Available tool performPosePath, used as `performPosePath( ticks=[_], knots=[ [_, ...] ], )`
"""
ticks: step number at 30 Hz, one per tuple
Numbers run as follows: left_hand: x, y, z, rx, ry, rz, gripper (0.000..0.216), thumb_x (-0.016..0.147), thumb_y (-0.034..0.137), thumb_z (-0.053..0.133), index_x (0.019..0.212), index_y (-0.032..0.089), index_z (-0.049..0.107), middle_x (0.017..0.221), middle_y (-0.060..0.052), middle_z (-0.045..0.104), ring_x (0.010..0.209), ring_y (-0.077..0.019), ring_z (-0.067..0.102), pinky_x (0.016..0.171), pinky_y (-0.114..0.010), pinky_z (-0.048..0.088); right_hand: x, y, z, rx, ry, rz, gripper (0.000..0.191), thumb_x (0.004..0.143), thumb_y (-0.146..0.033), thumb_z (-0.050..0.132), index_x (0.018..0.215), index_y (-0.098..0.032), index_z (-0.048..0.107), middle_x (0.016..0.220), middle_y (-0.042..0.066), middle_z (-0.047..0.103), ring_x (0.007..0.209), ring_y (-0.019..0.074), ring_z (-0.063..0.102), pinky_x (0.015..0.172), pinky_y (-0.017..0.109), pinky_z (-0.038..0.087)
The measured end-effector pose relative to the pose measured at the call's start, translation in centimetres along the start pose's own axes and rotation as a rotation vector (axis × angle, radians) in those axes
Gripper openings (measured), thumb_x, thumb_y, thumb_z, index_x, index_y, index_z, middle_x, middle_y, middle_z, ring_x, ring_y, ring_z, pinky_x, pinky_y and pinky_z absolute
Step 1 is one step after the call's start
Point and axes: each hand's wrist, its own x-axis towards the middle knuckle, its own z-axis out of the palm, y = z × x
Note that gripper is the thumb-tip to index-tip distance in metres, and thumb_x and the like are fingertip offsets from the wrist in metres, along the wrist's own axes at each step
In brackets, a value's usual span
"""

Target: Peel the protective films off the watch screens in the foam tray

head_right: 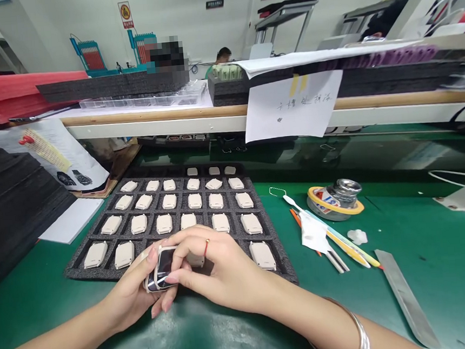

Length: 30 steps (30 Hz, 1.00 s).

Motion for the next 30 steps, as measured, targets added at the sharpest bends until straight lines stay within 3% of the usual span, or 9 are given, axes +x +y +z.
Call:
performPosePath(
  ticks=[4,7,9,12,14,30],
  knots=[
    [-0.1,0.4,0.2,-0.118,0.048,-0.064,0.037,0.085,0.049,0.069,0.098,0.014,0.068,0.081,-0.006,0.070,0.047,-0.0071,0.057,0.039,-0.014,0.035,0.0,-0.1,-0.1,0.095,0.309,0.033,0.010,0.088,-0.021,0.070,0.078,-0.022,0.068,0.082,0.003,0.074,0.079,0.0171,0.072,0.076,0.032,0.061],
    [-0.2,0.7,0.2,-0.219,0.053,-0.100,0.040,0.083,0.048,0.071,0.100,0.012,0.072,0.090,-0.011,0.072,0.048,-0.0066,0.057,0.041,-0.015,0.033,-0.2,-0.3,-0.3,0.186,0.467,0.036,0.010,0.090,-0.019,0.068,0.081,-0.023,0.067,0.086,0.002,0.072,0.072,0.0145,0.072,0.072,0.031,0.062],
    [-0.2,0.8,0.2,-0.269,0.038,-0.114,0.039,0.082,0.048,0.072,0.096,0.011,0.074,0.085,-0.011,0.072,0.045,-0.0056,0.054,0.040,-0.015,0.029,-0.3,-0.4,-0.3,0.158,0.392,0.015,0.007,0.087,-0.021,0.072,0.091,-0.024,0.068,0.099,0.005,0.073,0.088,0.0185,0.073,0.084,0.036,0.062],
    [-0.3,0.7,0.2,-0.283,0.026,-0.116,0.038,0.082,0.048,0.071,0.091,0.011,0.075,0.083,-0.009,0.071,0.040,-0.0037,0.051,0.039,-0.015,0.026,-0.3,-0.4,0.1,0.031,0.153,-0.033,0.051,0.073,-0.030,0.086,0.118,-0.025,0.062,0.122,0.010,0.066,0.118,0.0257,0.063,0.102,0.043,0.053],
    [-0.3,0.7,0.1,-0.268,0.023,-0.120,0.040,0.082,0.051,0.071,0.091,0.012,0.075,0.085,-0.010,0.072,0.040,-0.0038,0.051,0.039,-0.015,0.026,-0.4,-0.2,0.4,-0.012,0.055,-0.057,0.067,0.070,-0.032,0.088,0.128,-0.027,0.056,0.127,0.010,0.063,0.122,0.0255,0.060,0.105,0.042,0.050],
    [-0.6,0.5,0.6,-0.151,0.013,-0.038,0.044,0.080,0.055,0.070,0.086,0.011,0.072,0.079,-0.008,0.070,0.042,-0.0047,0.050,0.035,-0.016,0.022,-0.9,1.0,1.3,0.024,0.008,-0.054,0.059,0.075,-0.030,0.084,0.128,-0.028,0.057,0.126,0.009,0.062,0.119,0.0227,0.061,0.098,0.035,0.055]
  ],
)
